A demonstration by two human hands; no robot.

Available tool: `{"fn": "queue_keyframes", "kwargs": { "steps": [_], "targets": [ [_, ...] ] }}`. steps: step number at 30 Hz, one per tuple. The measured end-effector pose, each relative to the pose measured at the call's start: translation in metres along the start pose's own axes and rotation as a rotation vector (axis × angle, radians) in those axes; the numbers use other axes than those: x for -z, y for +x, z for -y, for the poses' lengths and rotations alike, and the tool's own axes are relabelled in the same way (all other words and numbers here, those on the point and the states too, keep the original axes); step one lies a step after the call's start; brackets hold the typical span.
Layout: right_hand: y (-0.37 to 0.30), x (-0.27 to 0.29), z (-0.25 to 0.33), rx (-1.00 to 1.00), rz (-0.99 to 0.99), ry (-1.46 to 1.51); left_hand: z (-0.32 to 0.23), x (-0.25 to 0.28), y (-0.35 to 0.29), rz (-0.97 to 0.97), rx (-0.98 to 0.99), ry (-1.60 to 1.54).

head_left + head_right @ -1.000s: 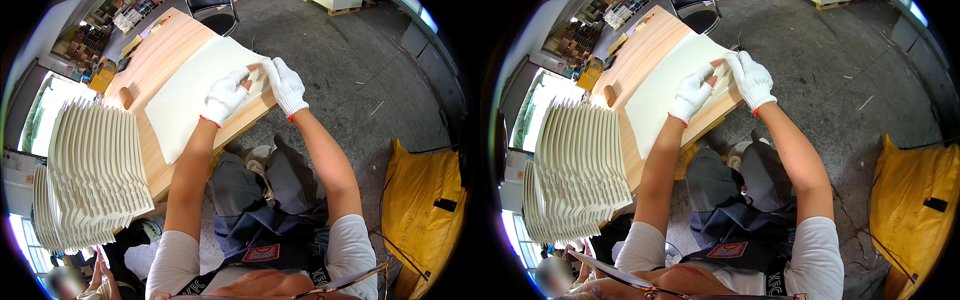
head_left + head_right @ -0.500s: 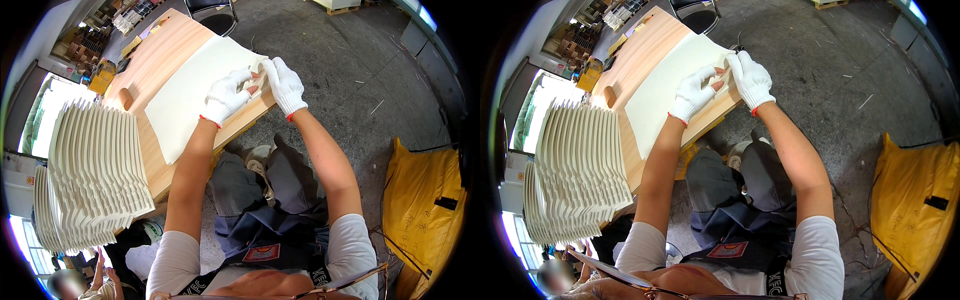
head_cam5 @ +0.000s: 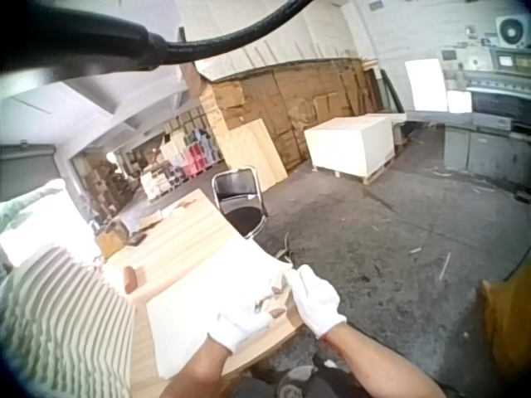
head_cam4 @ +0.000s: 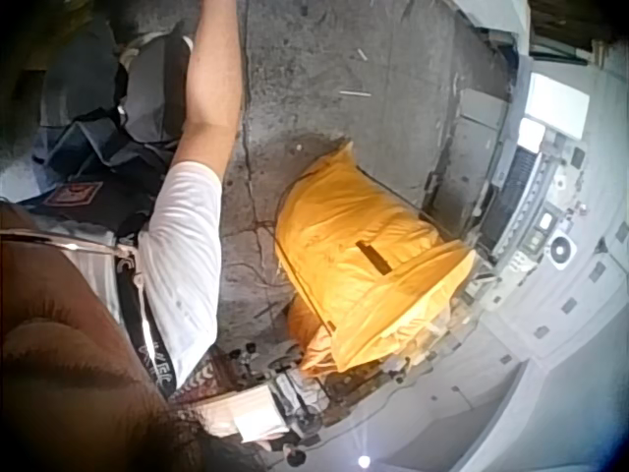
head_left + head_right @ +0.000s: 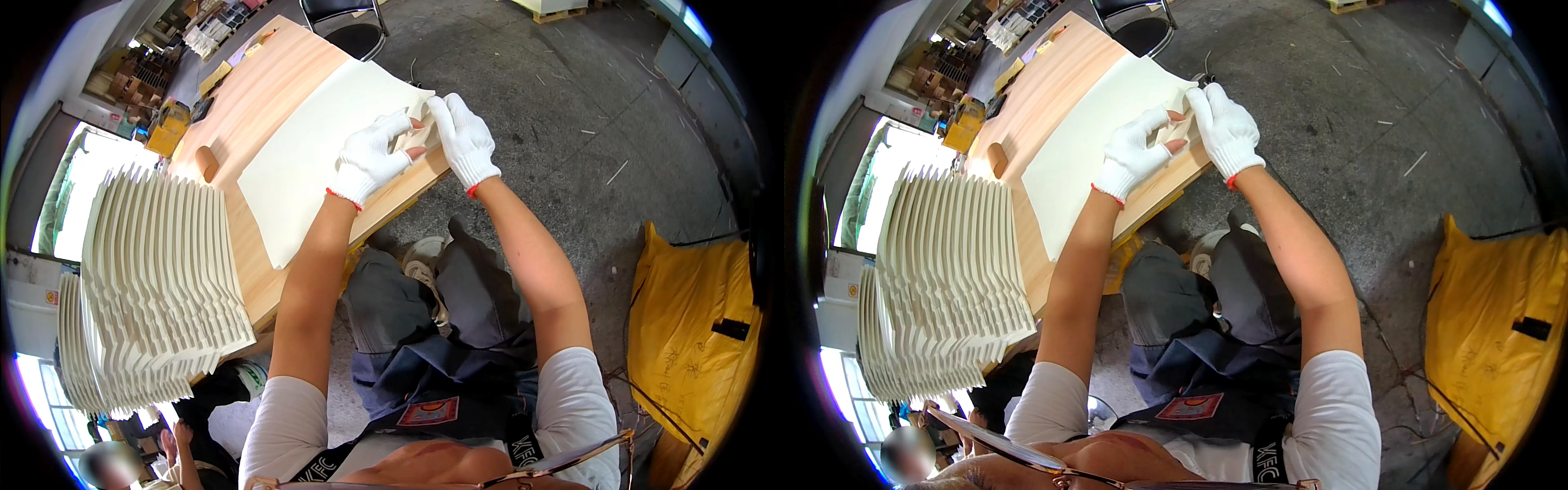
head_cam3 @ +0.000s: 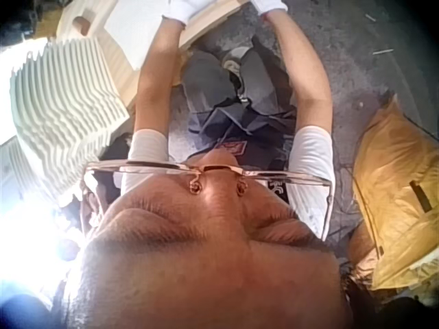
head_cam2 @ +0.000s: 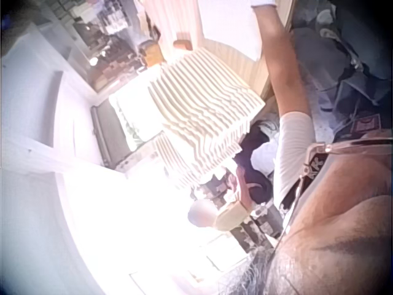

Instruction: The person stacks white paper sheets on a wooden table, aligning them by hand. They repeatedly pick up small batches of paper, align the edges, and place them onto a growing stack. At the end, they use a cylindrical object to press down on the stack.

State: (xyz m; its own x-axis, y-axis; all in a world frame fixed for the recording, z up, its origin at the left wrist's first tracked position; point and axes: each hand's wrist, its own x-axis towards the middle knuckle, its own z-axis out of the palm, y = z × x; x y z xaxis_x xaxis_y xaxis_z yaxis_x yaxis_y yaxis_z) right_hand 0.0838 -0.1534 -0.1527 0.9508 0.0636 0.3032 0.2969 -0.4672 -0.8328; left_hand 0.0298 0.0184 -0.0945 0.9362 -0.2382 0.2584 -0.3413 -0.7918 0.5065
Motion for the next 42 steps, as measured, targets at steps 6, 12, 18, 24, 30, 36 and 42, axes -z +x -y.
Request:
{"fn": "queue_keyframes", "kwargs": {
  "steps": [6,12,18,24,30,36,42],
  "targets": [
    [-0.002,0.0,-0.001,0.04,-0.005,0.001,0.005,-0.003,0.001,-0.021,0.035,-0.036],
    [-0.004,0.024,0.008,-0.02,-0.072,0.119,-0.001,-0.007,-0.003,-0.119,-0.232,0.215],
    [0.001,0.046,-0.003,0.077,0.266,-0.415,-0.003,-0.002,-0.01,-0.119,-0.237,0.304],
    [0.0,0.04,-0.013,0.375,0.153,-0.503,0.0,-0.005,-0.006,-0.05,-0.196,0.416],
    [0.004,0.041,-0.007,0.489,0.13,-0.571,0.011,-0.01,0.015,-0.046,-0.073,0.47],
    [0.012,0.031,0.004,0.424,0.119,-0.322,0.026,-0.013,0.018,-0.062,-0.076,0.376],
    [-0.001,0.014,0.017,-0.043,0.095,0.038,0.021,0.002,0.003,0.027,-0.029,0.04]
  ]
}}
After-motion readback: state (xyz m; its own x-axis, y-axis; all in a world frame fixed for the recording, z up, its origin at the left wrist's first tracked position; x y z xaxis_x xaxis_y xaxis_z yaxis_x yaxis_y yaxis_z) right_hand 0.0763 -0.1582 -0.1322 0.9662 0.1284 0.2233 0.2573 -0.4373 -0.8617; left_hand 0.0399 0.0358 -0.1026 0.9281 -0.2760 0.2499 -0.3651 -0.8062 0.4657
